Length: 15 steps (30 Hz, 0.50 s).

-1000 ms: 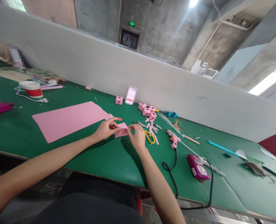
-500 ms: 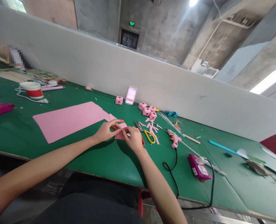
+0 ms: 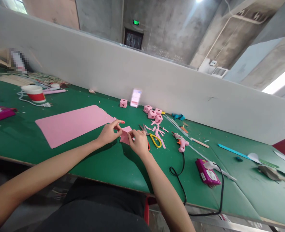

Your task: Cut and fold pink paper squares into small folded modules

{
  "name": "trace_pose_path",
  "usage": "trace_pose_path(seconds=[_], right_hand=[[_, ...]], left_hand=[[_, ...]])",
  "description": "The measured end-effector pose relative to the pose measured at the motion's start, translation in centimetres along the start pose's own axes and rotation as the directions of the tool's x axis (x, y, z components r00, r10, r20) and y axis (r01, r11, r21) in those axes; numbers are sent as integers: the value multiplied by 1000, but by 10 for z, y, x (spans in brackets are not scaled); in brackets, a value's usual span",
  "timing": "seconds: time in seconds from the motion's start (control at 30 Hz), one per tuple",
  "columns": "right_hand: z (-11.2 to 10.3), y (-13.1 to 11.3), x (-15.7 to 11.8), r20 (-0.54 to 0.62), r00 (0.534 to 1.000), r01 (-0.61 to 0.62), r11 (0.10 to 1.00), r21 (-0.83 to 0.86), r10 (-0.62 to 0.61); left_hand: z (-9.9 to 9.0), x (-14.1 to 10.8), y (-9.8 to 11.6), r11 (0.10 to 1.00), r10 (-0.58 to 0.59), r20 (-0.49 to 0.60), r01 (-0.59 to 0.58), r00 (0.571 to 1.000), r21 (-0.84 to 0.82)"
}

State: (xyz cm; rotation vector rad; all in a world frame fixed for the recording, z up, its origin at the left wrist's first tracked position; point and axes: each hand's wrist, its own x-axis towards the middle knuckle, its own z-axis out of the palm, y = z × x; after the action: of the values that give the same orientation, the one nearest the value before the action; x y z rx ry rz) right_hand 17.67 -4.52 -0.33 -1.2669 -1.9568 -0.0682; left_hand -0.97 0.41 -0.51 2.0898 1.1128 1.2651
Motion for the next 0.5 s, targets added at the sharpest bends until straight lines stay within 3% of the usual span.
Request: trace_pose_path(seconds=[0.2,0.33,0.5], right_hand=[[-4,1,2,-66,994,-83,995,64,87],[1,1,0,-33,996,-79,993,86,82],[6,0,-2,19,999,-40,995,95,38]], left_hand=[[-8,6,-10,993,-36,-71,28,997,-111],[-4,2,3,976,58,59,-44,997,-215],[1,-1,12,956,40,161,9,986,-294]])
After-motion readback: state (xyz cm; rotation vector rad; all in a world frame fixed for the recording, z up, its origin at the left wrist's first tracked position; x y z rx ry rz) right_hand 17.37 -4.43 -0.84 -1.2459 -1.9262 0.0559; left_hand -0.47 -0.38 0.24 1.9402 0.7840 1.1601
